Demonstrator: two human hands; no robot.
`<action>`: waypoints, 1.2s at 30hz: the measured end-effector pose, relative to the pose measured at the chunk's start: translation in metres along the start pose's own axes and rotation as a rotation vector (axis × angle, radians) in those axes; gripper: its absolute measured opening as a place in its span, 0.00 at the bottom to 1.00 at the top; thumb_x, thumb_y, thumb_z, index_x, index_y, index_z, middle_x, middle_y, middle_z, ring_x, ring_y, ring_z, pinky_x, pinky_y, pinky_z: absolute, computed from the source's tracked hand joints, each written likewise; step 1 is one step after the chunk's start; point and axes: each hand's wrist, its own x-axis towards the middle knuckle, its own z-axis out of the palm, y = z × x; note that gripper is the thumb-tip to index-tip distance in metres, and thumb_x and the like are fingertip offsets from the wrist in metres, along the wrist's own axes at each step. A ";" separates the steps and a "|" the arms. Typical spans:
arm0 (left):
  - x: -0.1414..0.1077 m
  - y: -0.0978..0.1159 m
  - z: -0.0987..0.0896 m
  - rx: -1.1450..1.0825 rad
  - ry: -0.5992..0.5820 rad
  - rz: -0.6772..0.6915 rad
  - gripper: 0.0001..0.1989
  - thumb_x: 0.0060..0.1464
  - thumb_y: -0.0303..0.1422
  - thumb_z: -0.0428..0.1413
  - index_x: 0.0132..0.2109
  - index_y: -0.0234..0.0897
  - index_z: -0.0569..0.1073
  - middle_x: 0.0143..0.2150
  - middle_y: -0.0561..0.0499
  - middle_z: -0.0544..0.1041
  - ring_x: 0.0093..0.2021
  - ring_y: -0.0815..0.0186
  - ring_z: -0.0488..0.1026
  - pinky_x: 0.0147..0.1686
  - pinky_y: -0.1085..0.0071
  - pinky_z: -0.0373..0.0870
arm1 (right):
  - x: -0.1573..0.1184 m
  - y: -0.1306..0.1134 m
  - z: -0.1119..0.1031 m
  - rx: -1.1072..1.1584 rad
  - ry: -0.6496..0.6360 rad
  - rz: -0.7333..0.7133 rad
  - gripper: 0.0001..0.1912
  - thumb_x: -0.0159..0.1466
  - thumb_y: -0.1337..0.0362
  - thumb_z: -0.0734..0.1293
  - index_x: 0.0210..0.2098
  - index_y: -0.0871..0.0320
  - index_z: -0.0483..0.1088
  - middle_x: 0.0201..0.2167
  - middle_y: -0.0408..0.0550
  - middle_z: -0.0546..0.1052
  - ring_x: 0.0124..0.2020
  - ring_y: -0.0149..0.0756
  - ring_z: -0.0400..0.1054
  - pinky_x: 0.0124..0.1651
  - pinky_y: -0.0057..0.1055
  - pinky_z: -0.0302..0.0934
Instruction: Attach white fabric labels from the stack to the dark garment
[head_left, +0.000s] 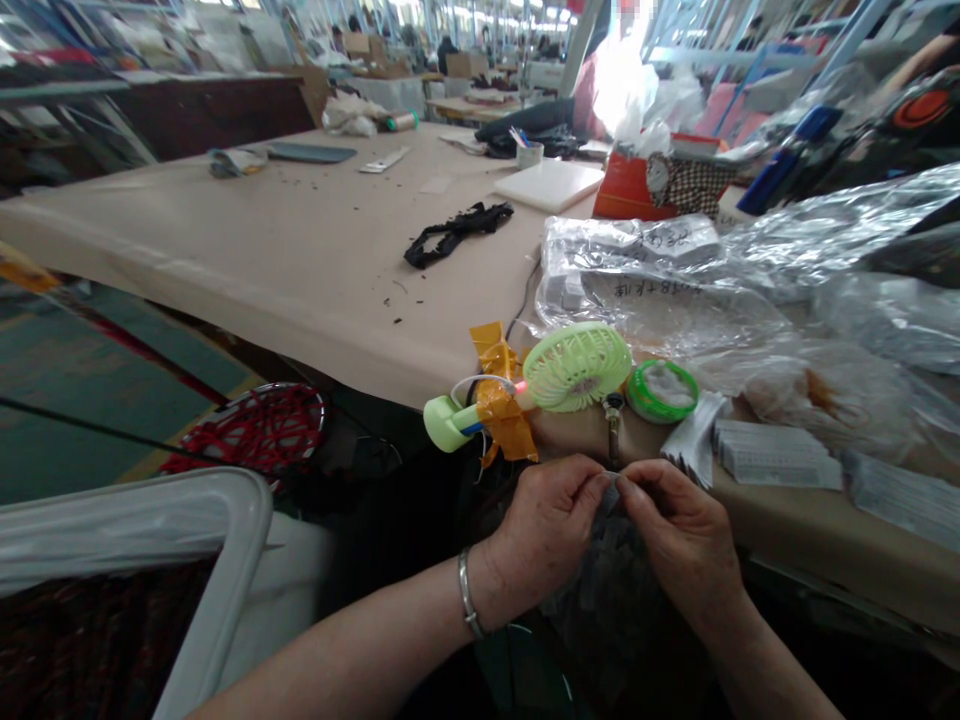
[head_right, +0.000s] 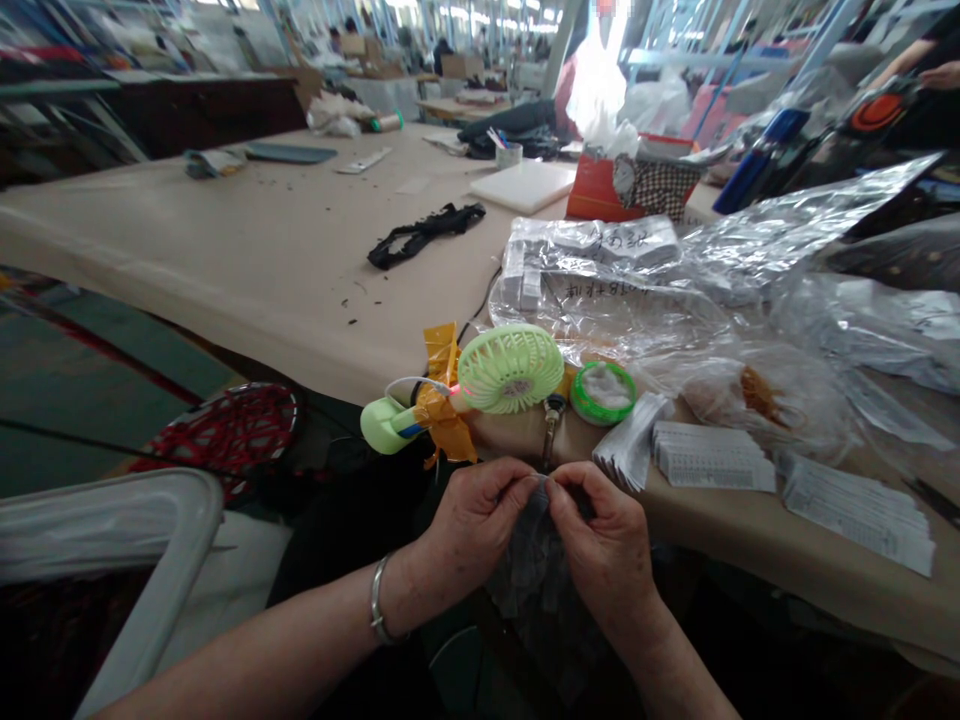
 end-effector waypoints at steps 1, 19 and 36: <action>0.001 -0.001 0.000 0.000 0.004 0.002 0.12 0.60 0.33 0.49 0.33 0.36 0.75 0.27 0.53 0.75 0.28 0.72 0.68 0.30 0.77 0.61 | 0.000 0.001 0.000 0.002 -0.004 -0.002 0.07 0.62 0.61 0.65 0.30 0.57 0.69 0.23 0.40 0.71 0.25 0.28 0.65 0.29 0.22 0.61; 0.000 0.001 0.002 -0.048 0.036 0.022 0.11 0.58 0.29 0.49 0.29 0.34 0.73 0.24 0.55 0.71 0.25 0.74 0.65 0.27 0.79 0.59 | -0.005 0.005 -0.001 -0.009 0.020 -0.022 0.07 0.62 0.60 0.66 0.34 0.57 0.72 0.26 0.41 0.76 0.26 0.28 0.69 0.29 0.21 0.64; -0.020 -0.035 0.014 -0.009 -0.106 -0.219 0.10 0.55 0.30 0.51 0.36 0.35 0.78 0.31 0.49 0.78 0.34 0.64 0.73 0.37 0.71 0.64 | -0.006 0.046 -0.067 -0.937 0.282 -0.554 0.12 0.62 0.65 0.68 0.46 0.56 0.73 0.43 0.51 0.77 0.50 0.48 0.66 0.55 0.48 0.57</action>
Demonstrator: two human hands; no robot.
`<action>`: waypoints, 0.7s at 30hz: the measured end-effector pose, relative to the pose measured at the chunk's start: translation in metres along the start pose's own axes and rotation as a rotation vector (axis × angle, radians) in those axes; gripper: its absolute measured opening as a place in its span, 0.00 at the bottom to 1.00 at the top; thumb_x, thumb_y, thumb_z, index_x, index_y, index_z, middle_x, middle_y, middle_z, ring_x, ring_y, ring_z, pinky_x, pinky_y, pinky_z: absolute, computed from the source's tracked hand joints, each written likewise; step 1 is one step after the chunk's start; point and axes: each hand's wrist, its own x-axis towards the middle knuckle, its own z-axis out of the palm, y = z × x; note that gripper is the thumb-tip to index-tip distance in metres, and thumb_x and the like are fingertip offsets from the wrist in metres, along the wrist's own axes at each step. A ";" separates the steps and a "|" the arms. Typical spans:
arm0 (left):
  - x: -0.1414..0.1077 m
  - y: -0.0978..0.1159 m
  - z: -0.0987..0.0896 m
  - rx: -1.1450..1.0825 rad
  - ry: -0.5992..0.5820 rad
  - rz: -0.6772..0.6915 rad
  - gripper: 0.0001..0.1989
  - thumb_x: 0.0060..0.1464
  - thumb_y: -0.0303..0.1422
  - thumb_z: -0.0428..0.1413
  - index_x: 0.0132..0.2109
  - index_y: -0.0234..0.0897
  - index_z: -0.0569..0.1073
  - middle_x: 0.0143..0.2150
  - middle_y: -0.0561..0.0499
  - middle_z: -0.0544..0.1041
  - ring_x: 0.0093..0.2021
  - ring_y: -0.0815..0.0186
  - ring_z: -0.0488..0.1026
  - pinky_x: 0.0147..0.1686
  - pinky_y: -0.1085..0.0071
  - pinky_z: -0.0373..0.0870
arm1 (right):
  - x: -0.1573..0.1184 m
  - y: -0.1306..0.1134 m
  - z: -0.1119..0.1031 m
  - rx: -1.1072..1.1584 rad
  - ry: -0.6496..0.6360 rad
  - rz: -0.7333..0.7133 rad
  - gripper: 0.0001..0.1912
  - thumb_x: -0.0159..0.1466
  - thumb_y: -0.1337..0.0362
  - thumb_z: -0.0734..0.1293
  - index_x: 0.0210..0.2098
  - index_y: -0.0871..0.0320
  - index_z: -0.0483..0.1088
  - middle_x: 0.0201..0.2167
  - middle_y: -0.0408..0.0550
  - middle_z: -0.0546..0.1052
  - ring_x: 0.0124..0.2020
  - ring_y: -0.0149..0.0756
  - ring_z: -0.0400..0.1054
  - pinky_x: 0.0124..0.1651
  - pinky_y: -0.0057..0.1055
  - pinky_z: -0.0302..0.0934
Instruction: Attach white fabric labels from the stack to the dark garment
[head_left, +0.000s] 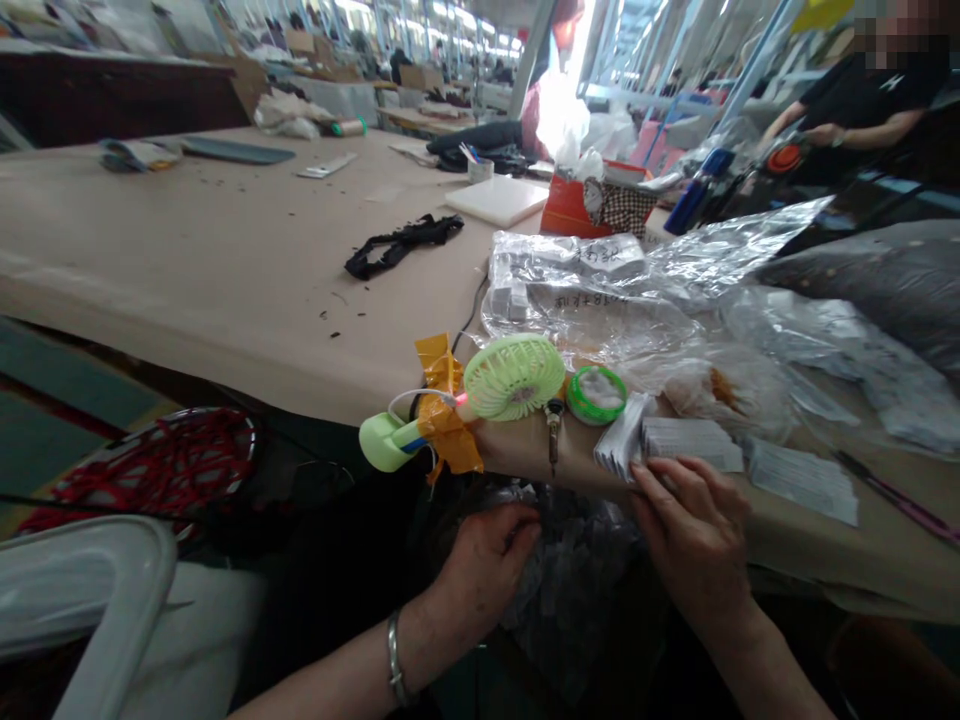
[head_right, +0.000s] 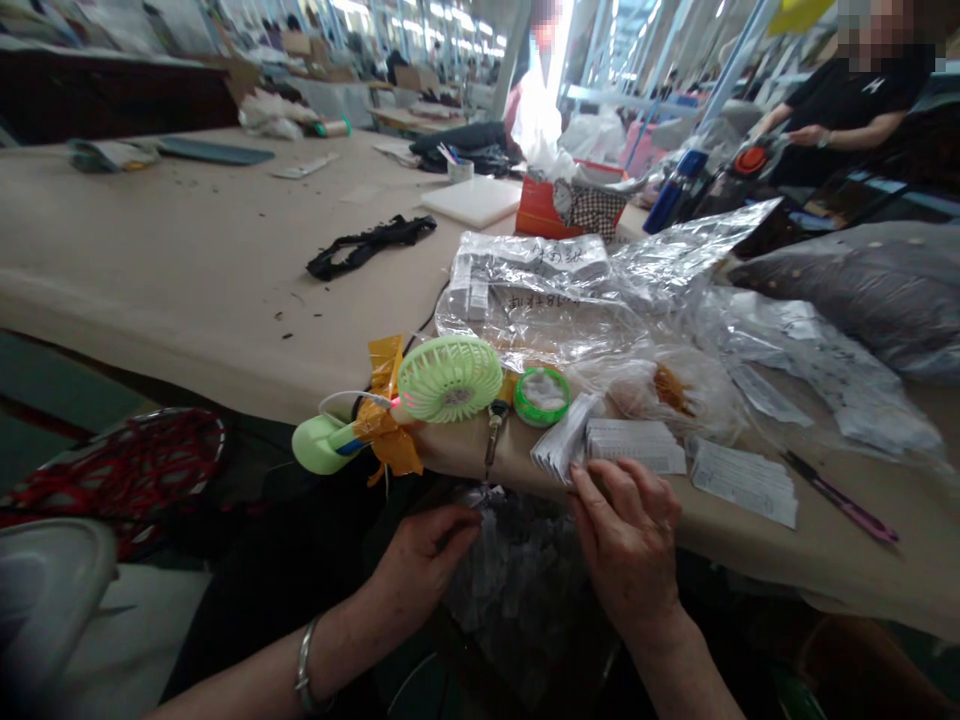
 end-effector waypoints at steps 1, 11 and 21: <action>-0.001 0.002 0.002 -0.023 -0.006 0.000 0.09 0.54 0.30 0.51 0.35 0.35 0.77 0.30 0.49 0.77 0.33 0.65 0.72 0.36 0.72 0.64 | 0.000 0.001 0.001 0.015 0.015 -0.004 0.11 0.62 0.66 0.68 0.45 0.55 0.74 0.42 0.50 0.77 0.49 0.47 0.67 0.55 0.48 0.56; 0.002 0.052 0.037 -0.913 -0.355 -0.378 0.17 0.53 0.43 0.56 0.39 0.31 0.73 0.31 0.47 0.75 0.29 0.68 0.71 0.33 0.70 0.68 | -0.011 -0.016 -0.031 0.310 0.075 -0.078 0.06 0.61 0.72 0.68 0.38 0.57 0.74 0.36 0.48 0.78 0.45 0.41 0.68 0.54 0.47 0.57; 0.010 0.066 0.053 -1.025 -0.269 -0.560 0.10 0.56 0.34 0.56 0.39 0.30 0.71 0.27 0.49 0.74 0.23 0.70 0.71 0.27 0.72 0.69 | -0.020 -0.001 -0.030 0.223 -0.045 -0.033 0.17 0.64 0.66 0.64 0.52 0.63 0.68 0.44 0.56 0.74 0.51 0.46 0.65 0.52 0.44 0.62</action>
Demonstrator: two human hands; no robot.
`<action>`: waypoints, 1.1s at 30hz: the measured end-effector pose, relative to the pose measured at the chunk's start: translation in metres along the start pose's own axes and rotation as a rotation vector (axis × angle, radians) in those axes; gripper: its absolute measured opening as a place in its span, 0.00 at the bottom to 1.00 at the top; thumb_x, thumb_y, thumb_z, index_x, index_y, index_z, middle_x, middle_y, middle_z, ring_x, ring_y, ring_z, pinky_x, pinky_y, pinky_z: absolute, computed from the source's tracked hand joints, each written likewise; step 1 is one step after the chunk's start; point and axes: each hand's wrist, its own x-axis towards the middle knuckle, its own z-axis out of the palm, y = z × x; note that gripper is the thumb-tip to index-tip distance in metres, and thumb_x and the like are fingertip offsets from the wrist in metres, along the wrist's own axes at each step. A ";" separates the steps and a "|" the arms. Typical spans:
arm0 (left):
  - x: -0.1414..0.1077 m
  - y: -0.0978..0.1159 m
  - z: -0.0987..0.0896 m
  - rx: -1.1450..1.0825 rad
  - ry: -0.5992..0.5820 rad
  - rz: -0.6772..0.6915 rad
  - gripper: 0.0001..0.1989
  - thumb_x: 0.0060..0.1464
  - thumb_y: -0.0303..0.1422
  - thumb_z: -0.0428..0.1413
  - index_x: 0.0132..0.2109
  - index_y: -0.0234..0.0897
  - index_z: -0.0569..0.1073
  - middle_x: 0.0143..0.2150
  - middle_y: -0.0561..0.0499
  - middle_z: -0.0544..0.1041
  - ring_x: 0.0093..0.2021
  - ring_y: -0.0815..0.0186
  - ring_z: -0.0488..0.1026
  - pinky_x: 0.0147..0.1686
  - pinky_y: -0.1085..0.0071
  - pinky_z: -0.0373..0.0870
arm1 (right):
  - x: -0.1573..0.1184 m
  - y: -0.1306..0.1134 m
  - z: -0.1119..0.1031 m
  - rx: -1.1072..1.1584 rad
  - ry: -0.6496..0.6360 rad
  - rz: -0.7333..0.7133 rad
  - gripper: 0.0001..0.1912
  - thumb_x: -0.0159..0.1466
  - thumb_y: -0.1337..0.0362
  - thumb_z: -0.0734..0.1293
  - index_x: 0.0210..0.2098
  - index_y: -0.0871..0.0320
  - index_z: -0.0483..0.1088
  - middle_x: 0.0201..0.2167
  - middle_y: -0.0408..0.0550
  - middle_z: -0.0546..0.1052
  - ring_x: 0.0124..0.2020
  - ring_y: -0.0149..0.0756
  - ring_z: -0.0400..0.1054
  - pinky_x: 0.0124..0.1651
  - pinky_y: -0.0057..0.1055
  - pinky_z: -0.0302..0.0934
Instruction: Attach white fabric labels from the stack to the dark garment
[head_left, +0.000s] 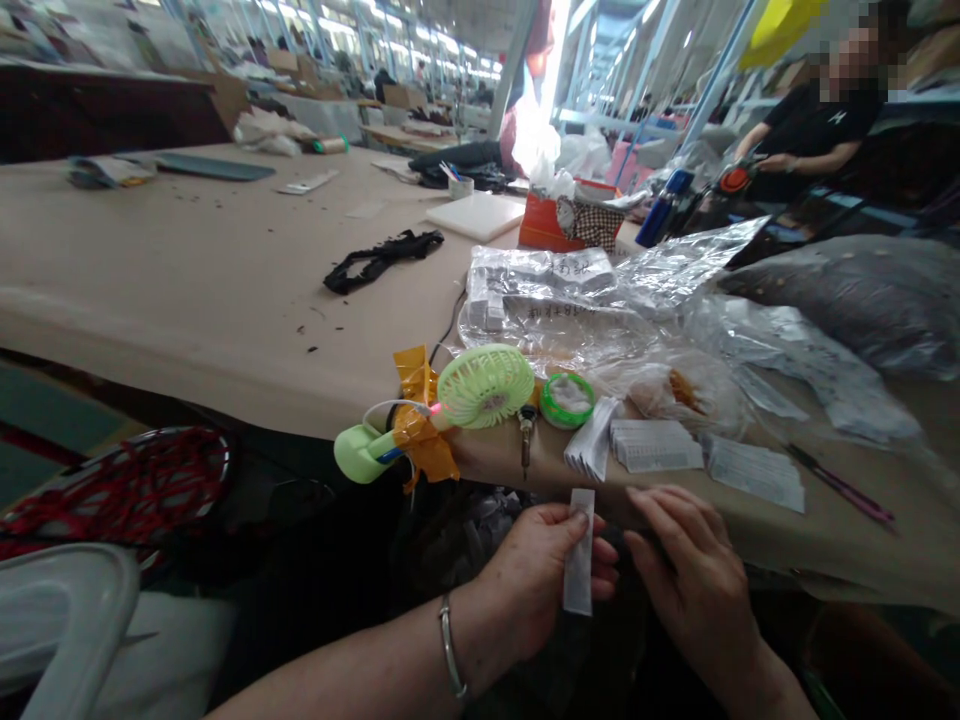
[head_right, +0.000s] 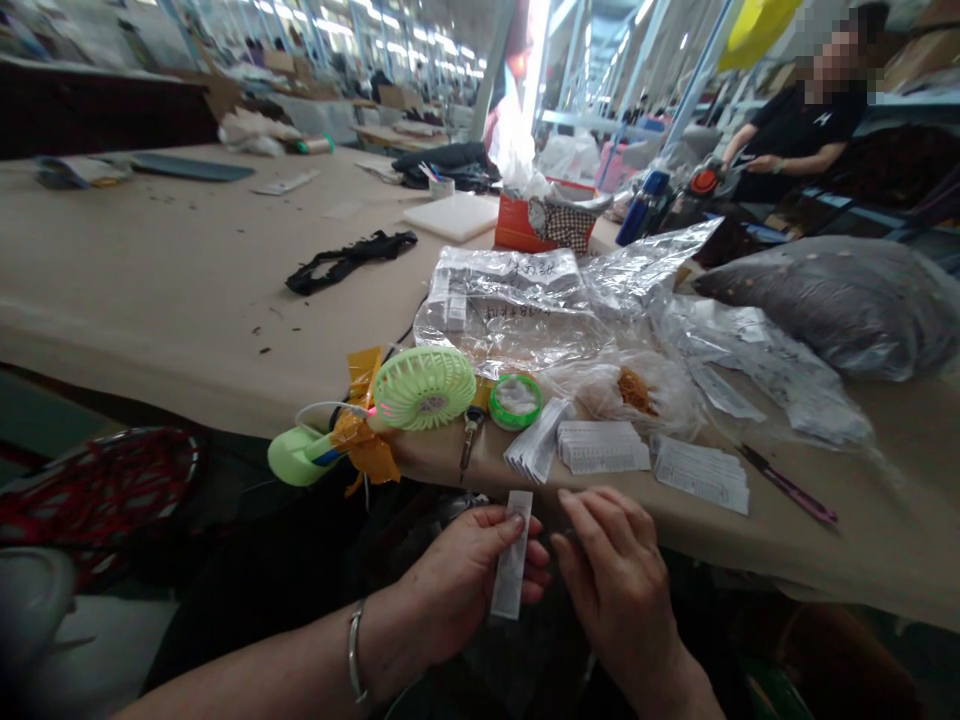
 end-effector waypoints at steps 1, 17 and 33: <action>0.001 -0.002 -0.002 0.031 0.007 -0.015 0.10 0.57 0.35 0.54 0.41 0.30 0.70 0.27 0.49 0.74 0.23 0.69 0.72 0.27 0.72 0.69 | 0.003 0.009 0.002 -0.081 -0.012 0.051 0.20 0.65 0.63 0.64 0.54 0.65 0.66 0.45 0.58 0.73 0.51 0.48 0.64 0.52 0.46 0.62; 0.030 -0.022 -0.034 0.149 -0.090 -0.056 0.17 0.50 0.41 0.62 0.37 0.31 0.70 0.23 0.48 0.76 0.20 0.67 0.72 0.23 0.73 0.67 | 0.006 0.031 0.008 0.015 0.234 0.126 0.06 0.65 0.68 0.63 0.36 0.55 0.72 0.35 0.47 0.78 0.41 0.37 0.73 0.43 0.34 0.69; 0.008 -0.016 -0.035 0.067 -0.133 -0.043 0.14 0.61 0.38 0.53 0.50 0.36 0.70 0.46 0.47 0.73 0.40 0.65 0.73 0.38 0.64 0.74 | -0.002 -0.028 0.026 0.214 0.145 -0.377 0.18 0.70 0.63 0.56 0.28 0.53 0.72 0.24 0.38 0.77 0.35 0.26 0.73 0.52 0.24 0.65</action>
